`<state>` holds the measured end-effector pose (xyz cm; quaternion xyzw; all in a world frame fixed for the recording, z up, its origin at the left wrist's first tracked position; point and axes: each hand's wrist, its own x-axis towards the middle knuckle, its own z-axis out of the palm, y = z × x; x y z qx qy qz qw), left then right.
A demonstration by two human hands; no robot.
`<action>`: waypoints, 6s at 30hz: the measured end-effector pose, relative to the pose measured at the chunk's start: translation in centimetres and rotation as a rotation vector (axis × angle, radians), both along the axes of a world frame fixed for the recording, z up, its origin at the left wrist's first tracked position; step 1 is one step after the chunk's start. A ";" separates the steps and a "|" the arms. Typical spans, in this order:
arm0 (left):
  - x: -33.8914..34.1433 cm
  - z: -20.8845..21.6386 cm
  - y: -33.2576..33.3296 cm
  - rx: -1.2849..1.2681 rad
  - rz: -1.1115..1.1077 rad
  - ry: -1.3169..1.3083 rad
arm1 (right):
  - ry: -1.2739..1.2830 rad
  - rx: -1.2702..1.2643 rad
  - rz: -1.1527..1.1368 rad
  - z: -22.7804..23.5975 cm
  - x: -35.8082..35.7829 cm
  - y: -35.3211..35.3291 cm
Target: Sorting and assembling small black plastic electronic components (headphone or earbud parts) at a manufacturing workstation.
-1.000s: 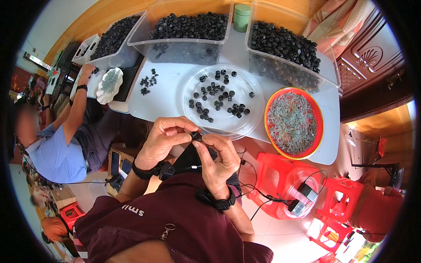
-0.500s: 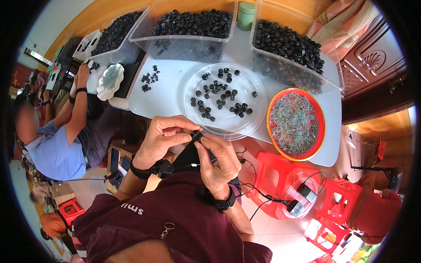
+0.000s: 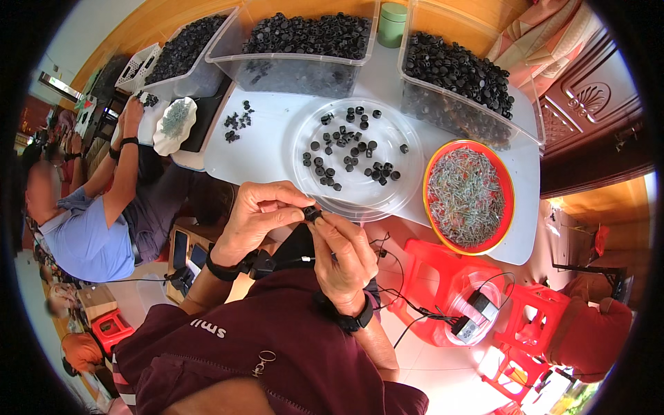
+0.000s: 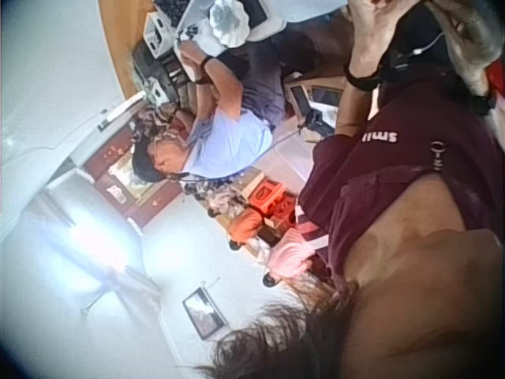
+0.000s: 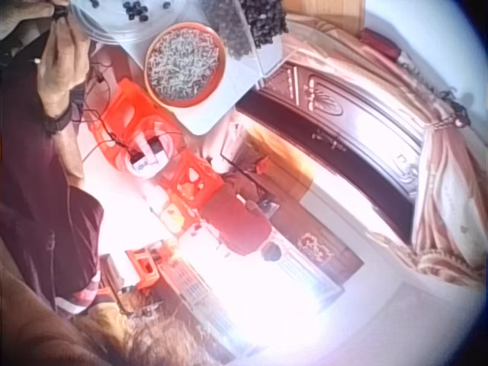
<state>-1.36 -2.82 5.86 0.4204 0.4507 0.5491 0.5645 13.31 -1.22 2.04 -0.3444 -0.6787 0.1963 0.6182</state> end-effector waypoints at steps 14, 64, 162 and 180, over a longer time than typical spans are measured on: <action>0.1 -1.3 0.0 0.031 0.015 -0.004 | -0.118 0.110 -0.054 0.0 0.0 -0.1; 0.3 -4.4 1.5 0.039 -0.053 0.030 | -0.056 -0.398 0.227 -0.6 0.2 3.2; -7.3 -11.8 5.0 0.141 0.684 0.617 | -0.481 0.106 -0.231 7.7 0.3 16.3; -7.1 -11.5 5.1 0.164 0.714 0.673 | -0.895 -0.139 0.433 -3.4 -5.9 18.9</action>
